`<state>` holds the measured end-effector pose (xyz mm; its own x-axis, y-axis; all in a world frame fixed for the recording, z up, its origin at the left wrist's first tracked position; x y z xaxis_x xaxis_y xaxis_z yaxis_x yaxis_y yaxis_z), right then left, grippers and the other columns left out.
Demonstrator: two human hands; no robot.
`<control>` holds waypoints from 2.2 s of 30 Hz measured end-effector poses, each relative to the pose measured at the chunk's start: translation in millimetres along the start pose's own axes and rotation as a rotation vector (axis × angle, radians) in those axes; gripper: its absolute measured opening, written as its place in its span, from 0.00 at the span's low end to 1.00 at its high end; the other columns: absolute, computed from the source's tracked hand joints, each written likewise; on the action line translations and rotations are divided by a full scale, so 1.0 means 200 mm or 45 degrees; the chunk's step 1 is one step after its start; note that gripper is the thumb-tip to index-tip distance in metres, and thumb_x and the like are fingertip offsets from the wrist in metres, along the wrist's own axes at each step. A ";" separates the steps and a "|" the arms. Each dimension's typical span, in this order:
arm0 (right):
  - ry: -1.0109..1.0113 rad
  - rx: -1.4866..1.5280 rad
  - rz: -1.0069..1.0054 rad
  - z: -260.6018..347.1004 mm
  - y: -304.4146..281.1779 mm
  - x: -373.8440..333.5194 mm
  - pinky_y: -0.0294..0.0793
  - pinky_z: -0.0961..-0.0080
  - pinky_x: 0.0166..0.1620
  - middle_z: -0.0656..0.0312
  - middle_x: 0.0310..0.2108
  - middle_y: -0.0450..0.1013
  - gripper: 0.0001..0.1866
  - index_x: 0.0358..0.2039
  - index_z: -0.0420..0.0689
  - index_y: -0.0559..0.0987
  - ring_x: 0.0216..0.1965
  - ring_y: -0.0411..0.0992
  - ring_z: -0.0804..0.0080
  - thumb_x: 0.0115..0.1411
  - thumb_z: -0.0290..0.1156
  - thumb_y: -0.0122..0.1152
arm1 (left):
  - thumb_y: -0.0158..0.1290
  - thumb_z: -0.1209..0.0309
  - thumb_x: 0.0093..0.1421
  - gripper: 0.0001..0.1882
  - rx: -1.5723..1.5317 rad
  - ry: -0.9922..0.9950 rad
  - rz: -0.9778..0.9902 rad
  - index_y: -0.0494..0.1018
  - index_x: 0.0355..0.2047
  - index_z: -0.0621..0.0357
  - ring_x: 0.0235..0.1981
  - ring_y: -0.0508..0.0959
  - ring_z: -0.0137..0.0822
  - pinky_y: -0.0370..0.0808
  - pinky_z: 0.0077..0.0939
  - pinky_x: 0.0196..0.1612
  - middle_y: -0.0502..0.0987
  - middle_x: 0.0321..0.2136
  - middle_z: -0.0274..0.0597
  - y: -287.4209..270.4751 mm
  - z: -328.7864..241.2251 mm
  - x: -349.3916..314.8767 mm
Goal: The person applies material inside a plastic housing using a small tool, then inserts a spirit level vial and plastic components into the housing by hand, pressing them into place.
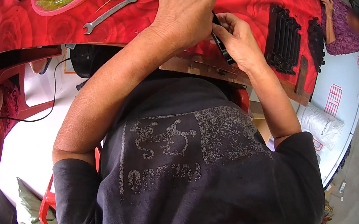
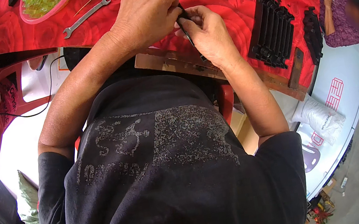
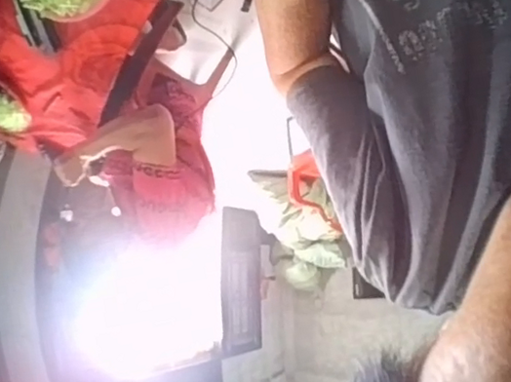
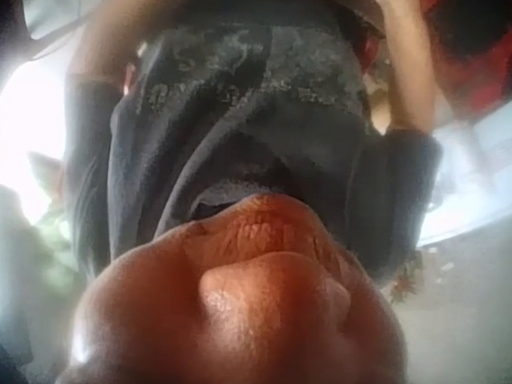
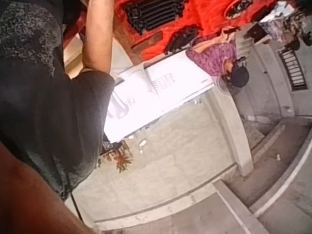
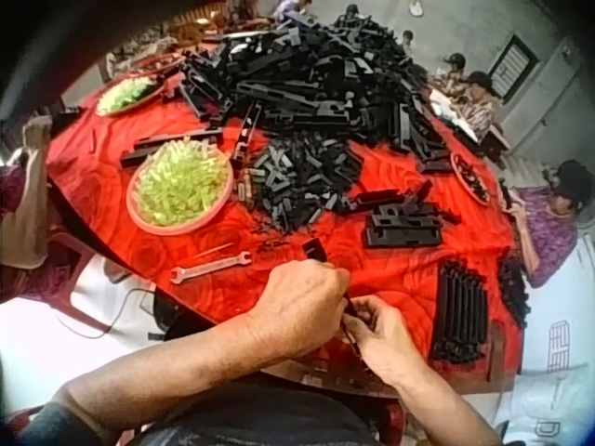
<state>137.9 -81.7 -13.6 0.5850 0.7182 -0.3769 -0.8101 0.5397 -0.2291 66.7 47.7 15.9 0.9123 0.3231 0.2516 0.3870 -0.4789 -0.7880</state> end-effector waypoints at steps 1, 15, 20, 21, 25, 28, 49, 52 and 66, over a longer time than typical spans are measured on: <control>-0.002 0.001 0.000 -0.01 0.00 0.00 0.78 0.81 0.42 0.57 0.37 0.80 0.11 0.48 0.31 0.75 0.36 0.79 0.76 0.70 0.24 0.57 | 0.59 0.68 0.54 0.08 0.002 0.001 0.000 0.77 0.26 0.59 0.30 0.82 0.52 0.77 0.48 0.32 0.80 0.23 0.48 0.00 0.00 0.00; -0.214 0.327 -0.300 -0.02 -0.01 0.02 0.80 0.80 0.40 0.57 0.37 0.80 0.09 0.45 0.31 0.74 0.35 0.80 0.75 0.69 0.25 0.58 | 0.65 0.61 0.58 0.18 -0.563 -0.370 -0.230 0.75 0.39 0.64 0.25 0.83 0.43 0.78 0.35 0.30 0.81 0.27 0.51 0.01 0.05 -0.13; -0.188 0.628 -0.351 -0.05 0.00 0.04 0.78 0.80 0.41 0.58 0.38 0.79 0.08 0.44 0.34 0.75 0.35 0.77 0.77 0.68 0.25 0.60 | 0.60 0.65 0.57 0.25 -0.964 -0.525 0.014 0.72 0.49 0.72 0.39 0.85 0.52 0.81 0.42 0.46 0.83 0.35 0.57 0.14 0.01 -0.18; -0.169 0.676 -0.355 -0.06 0.00 0.04 0.77 0.80 0.41 0.59 0.38 0.78 0.08 0.44 0.35 0.75 0.35 0.76 0.78 0.68 0.25 0.60 | 0.60 0.65 0.57 0.25 -0.965 -0.524 0.015 0.72 0.49 0.72 0.39 0.85 0.52 0.81 0.42 0.46 0.83 0.35 0.57 0.15 0.00 -0.18; -0.138 0.788 -0.408 -0.07 0.03 0.03 0.76 0.80 0.42 0.61 0.38 0.77 0.09 0.45 0.36 0.75 0.37 0.75 0.78 0.67 0.25 0.61 | 0.59 0.65 0.61 0.26 -0.918 -0.554 0.108 0.70 0.55 0.70 0.39 0.85 0.41 0.81 0.34 0.43 0.83 0.41 0.55 0.21 -0.01 -0.18; -0.117 0.851 -0.418 -0.07 0.05 0.01 0.75 0.80 0.44 0.61 0.40 0.75 0.12 0.47 0.36 0.74 0.39 0.74 0.78 0.66 0.26 0.63 | 0.57 0.65 0.63 0.24 -0.940 -0.528 0.028 0.70 0.54 0.70 0.39 0.85 0.44 0.81 0.36 0.43 0.83 0.40 0.56 0.21 0.00 -0.18; -0.133 1.042 -0.302 0.00 -0.03 0.04 0.72 0.53 0.64 0.50 0.49 0.75 0.26 0.58 0.33 0.71 0.56 0.73 0.52 0.76 0.46 0.45 | 0.53 0.66 0.67 0.15 -0.959 -0.502 0.157 0.74 0.45 0.69 0.27 0.82 0.43 0.76 0.38 0.33 0.79 0.25 0.54 0.19 -0.05 -0.24; -0.204 1.120 -0.275 0.01 -0.03 0.04 0.76 0.56 0.61 0.51 0.44 0.76 0.25 0.55 0.32 0.74 0.51 0.76 0.56 0.75 0.45 0.49 | 0.53 0.65 0.66 0.17 -1.072 -0.586 0.245 0.76 0.39 0.72 0.33 0.83 0.58 0.78 0.46 0.39 0.79 0.25 0.61 0.21 -0.05 -0.24; -0.268 1.057 -0.266 0.05 -0.03 0.01 0.77 0.55 0.58 0.55 0.41 0.75 0.26 0.56 0.33 0.74 0.46 0.77 0.61 0.75 0.46 0.48 | 0.46 0.62 0.72 0.18 -1.484 -0.632 0.288 0.72 0.39 0.68 0.22 0.80 0.32 0.77 0.31 0.27 0.78 0.21 0.41 0.29 -0.09 -0.27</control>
<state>144.1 -80.0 -3.8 0.7795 0.5908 -0.2081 -0.4436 0.7553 0.4824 42.2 -12.9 -32.9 0.9226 0.2887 -0.2558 0.3485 -0.9082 0.2320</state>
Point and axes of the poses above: each hand's wrist, its own x-axis towards the middle knuckle, its own y-axis out of the palm, z = x × y, the point moved 6 cm from there along x, towards the middle knuckle
